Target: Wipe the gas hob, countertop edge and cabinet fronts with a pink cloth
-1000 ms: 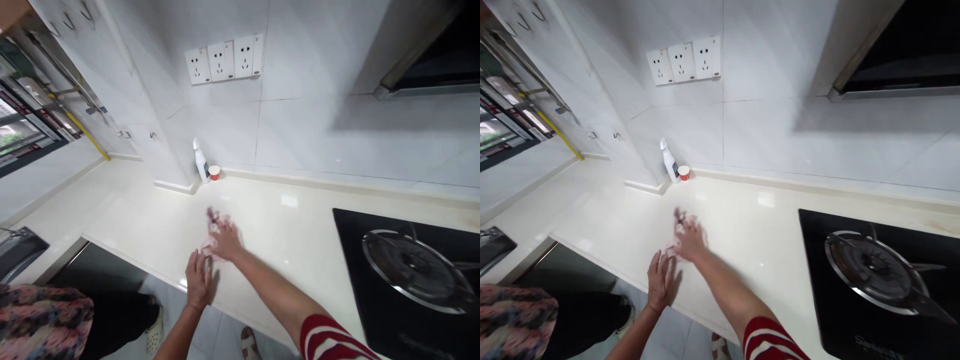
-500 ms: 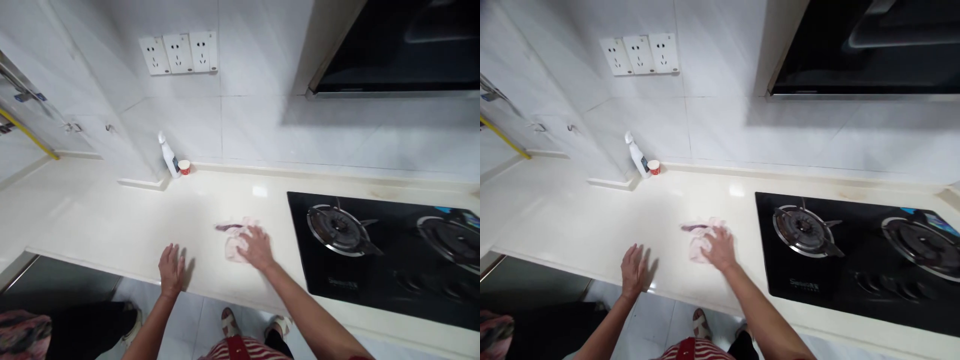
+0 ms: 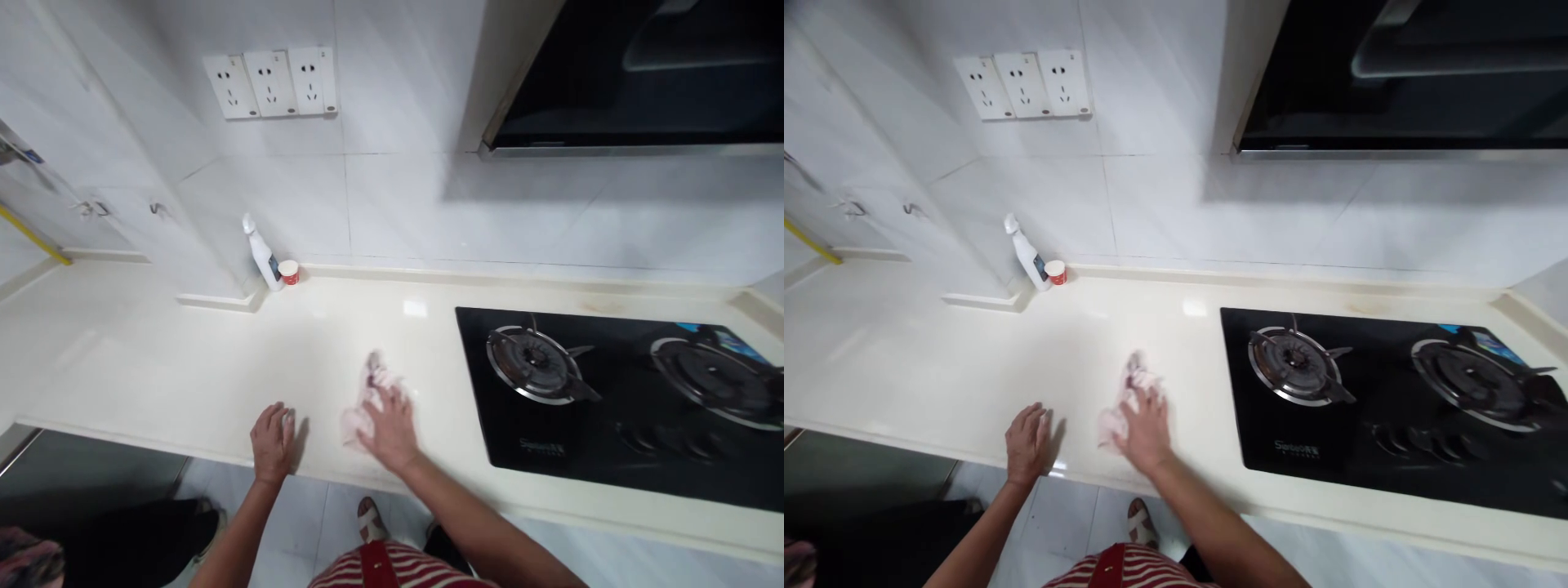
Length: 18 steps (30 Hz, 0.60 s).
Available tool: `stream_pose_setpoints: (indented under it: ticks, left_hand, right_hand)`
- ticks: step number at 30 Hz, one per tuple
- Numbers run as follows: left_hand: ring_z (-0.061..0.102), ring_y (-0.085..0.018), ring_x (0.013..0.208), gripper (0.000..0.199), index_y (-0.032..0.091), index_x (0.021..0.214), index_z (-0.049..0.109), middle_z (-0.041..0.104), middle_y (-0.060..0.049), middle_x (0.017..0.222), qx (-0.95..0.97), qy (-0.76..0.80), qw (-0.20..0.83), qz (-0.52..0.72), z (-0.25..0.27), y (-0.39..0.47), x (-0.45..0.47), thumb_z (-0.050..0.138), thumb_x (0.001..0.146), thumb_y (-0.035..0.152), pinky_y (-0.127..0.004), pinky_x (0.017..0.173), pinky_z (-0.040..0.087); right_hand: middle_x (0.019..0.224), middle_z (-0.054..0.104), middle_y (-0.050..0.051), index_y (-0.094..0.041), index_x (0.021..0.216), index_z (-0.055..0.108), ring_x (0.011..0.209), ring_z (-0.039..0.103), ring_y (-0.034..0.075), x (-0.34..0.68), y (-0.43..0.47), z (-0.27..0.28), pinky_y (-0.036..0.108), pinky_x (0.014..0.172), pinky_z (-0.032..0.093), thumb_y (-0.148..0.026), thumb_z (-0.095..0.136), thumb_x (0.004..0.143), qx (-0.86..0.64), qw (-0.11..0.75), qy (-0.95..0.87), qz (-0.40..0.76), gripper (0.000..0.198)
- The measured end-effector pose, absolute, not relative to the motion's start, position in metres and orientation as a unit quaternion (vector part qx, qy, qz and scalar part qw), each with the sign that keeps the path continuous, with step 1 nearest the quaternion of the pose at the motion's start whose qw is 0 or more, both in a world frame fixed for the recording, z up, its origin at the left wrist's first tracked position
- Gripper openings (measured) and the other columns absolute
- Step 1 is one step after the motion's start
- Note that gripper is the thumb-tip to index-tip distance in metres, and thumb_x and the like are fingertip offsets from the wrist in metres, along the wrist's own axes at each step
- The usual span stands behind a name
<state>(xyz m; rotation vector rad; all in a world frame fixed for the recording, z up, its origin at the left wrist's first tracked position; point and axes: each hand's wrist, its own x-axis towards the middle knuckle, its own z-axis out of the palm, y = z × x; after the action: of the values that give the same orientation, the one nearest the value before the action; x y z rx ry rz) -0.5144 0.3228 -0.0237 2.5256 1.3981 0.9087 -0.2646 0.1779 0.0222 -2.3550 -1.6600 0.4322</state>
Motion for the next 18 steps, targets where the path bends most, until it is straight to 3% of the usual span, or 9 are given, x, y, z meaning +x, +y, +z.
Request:
stream_pose_setpoints:
  ticks: [3, 7, 13, 18]
  left_hand:
    - [0.057, -0.027, 0.122, 0.032, 0.018, 0.107, 0.066, 0.067, -0.014, 0.121, 0.832, 0.461, 0.055, 0.304, -0.024, 0.325, -0.516, 0.042, 0.1, 0.037, -0.048, 0.106, 0.043]
    - [0.056, -0.028, 0.121, 0.035, 0.018, 0.104, 0.068, 0.068, -0.013, 0.118, 0.846, 0.441, 0.054, 0.296, -0.025, 0.332, -0.518, 0.041, 0.099, 0.039, -0.048, 0.107, 0.042]
    - [0.058, -0.029, 0.118, 0.035, 0.018, 0.098, 0.07, 0.067, -0.015, 0.116, 0.863, 0.418, 0.041, 0.279, -0.021, 0.342, -0.516, 0.041, 0.099, 0.038, -0.052, 0.104, 0.047]
    - [0.056, -0.031, 0.12, 0.032, 0.018, 0.106, 0.067, 0.063, -0.015, 0.121, 0.867, 0.409, 0.041, 0.282, -0.012, 0.325, -0.499, 0.044, 0.098, 0.04, -0.057, 0.104, 0.047]
  right_hand:
    - [0.164, 0.026, 0.012, -0.033, 0.143, 0.053, 0.151, 0.014, 0.041, -0.313, 0.172, 0.031, 0.067, 0.118, 0.01, -0.067, 0.062, 0.083, -0.686, 0.134, -0.685, 0.206, 0.07]
    - [0.166, 0.022, 0.01, -0.035, 0.149, 0.044, 0.152, 0.014, 0.038, -0.326, 0.15, 0.026, 0.065, 0.12, 0.011, -0.061, 0.07, 0.081, -0.598, 0.157, -0.763, 0.188, 0.077]
    - [0.163, 0.031, 0.011, -0.038, 0.15, 0.041, 0.15, 0.021, 0.038, -0.289, 0.1, 0.0, 0.066, 0.117, 0.022, -0.056, 0.065, 0.087, -0.657, 0.175, -0.725, 0.107, 0.069]
    - [0.159, 0.039, 0.01, -0.041, 0.144, 0.047, 0.145, 0.033, 0.039, -0.249, 0.049, -0.023, 0.066, 0.113, 0.03, -0.053, 0.073, 0.081, -0.701, 0.159, -0.694, 0.045, 0.069]
